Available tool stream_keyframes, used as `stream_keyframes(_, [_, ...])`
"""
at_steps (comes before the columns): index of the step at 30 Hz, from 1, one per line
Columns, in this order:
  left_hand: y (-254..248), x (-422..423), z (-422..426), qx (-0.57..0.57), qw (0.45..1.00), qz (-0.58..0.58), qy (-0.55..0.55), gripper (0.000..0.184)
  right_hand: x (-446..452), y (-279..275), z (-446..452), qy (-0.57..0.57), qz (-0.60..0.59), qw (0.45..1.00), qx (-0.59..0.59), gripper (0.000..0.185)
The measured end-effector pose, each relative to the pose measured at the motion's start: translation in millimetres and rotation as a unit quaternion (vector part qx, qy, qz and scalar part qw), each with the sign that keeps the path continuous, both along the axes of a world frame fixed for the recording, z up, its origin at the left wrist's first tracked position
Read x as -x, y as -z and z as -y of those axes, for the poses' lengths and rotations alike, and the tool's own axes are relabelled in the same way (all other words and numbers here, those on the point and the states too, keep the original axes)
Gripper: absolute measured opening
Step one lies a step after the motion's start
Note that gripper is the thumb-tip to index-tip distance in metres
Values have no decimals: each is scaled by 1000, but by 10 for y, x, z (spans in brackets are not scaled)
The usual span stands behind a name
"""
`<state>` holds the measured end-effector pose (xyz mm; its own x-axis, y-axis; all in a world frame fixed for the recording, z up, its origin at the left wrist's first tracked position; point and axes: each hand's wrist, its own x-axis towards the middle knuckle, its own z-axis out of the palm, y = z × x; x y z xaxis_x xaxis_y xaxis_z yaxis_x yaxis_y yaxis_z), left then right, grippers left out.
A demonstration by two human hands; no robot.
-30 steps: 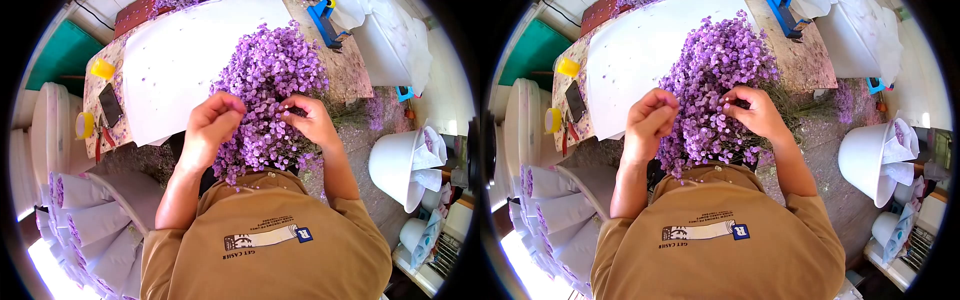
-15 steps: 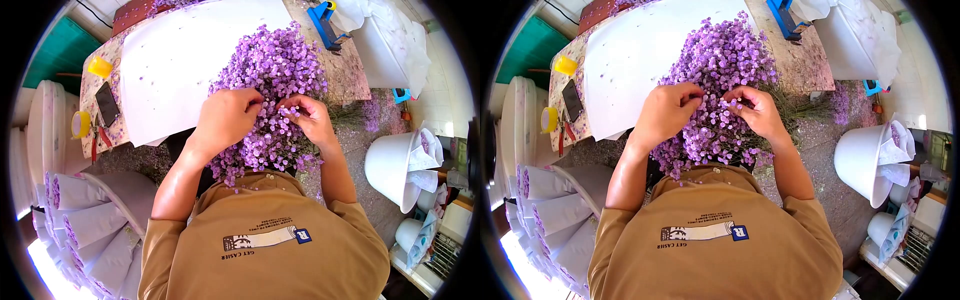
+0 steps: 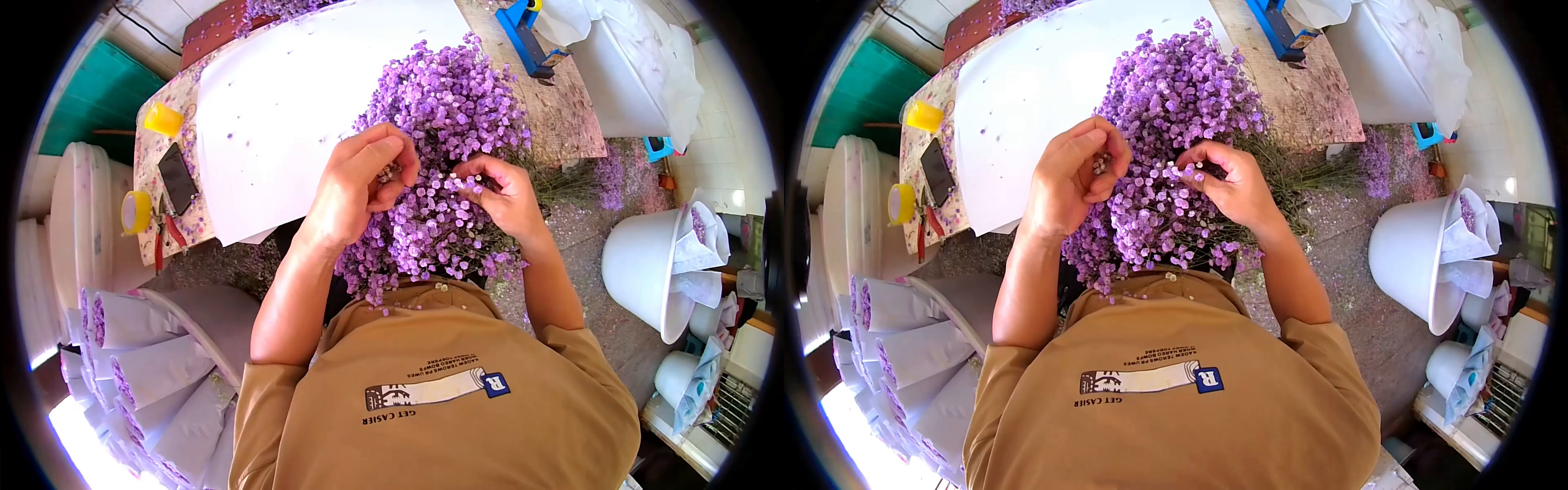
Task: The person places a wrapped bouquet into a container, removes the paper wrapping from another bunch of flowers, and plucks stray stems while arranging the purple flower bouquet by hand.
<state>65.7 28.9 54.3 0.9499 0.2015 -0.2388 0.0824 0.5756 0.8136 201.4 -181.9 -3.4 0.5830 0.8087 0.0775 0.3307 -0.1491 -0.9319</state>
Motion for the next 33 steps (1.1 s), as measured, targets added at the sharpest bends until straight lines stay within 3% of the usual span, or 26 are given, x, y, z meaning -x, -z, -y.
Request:
stream_keyframes(3, [-3, -66, 32, -89, 995, -41, 30, 17, 2, -17, -16, -2, 14, 1000, -2, 16])
stream_keyframes(5, [77, -117, 139, -440, 897, 9, 28, 17, 9, -36, -14, -1, 21, 1000, 2, 16])
stream_keyframes(7, [61, -119, 172, -494, 865, -46, 68, 16, 16, -57, -17, 0, 3, 1000, 13, 17])
stream_keyframes(9, [180, -140, 192, -566, 824, 22, 25, 15, 7, -40, -21, -1, 16, 1000, 3, 16])
stream_keyframes(10, [220, -124, 196, -566, 824, 23, 27, 15, 6, -28, -16, -1, 28, 1000, -6, 16])
stream_keyframes(12, [159, -89, 215, -429, 903, 6, -15, 16, 1, -5, -11, 4, 2, 1000, -6, 16])
stream_keyframes(13, [163, -95, 191, -429, 903, 5, -13, 16, 5, 6, -10, 8, -23, 1000, -5, 16])
stream_keyframes(15, [133, -125, 127, -275, 960, -42, 20, 15, 20, 5, -27, 6, 2, 1000, -8, 15])
stream_keyframes(16, [96, -133, 117, -262, 962, -57, 43, 17, 21, 1, -39, 4, 28, 1000, -10, 15])
stream_keyframes(17, [96, -147, 134, -263, 962, -57, 42, 17, 20, 1, -41, 4, 29, 1000, -11, 15])
stream_keyframes(19, [105, -185, 188, -446, 893, -6, 57, 16, 16, 4, -33, -4, 30, 999, -13, 14])
stream_keyframes(24, [237, -185, 225, -521, 852, 43, 17, 10, 22, -7, -41, -3, 8, 1000, -17, 13])
stream_keyframes(26, [220, -175, 223, -371, 928, 35, 2, 12, 18, -1, -51, -5, 20, 999, -32, 13])
stream_keyframes(27, [194, -179, 204, -371, 928, 35, 5, 12, 27, -13, -53, -5, 27, 999, -22, 13])
stream_keyframes(29, [95, -201, 154, -244, 969, -22, 40, 15, 31, -11, -43, -4, 35, 999, -13, 14])
stream_keyframes(30, [11, -224, 192, -332, 942, -30, 44, 18, 27, 3, -42, -5, 56, 998, -21, 14])
stream_keyframes(31, [7, -240, 250, -332, 942, -30, 44, 18, 25, 14, -44, -6, 77, 997, -28, 16])
stream_keyframes(33, [19, -271, 380, -573, 818, 23, 35, 17, 36, 17, -36, 0, 62, 998, -23, 17])
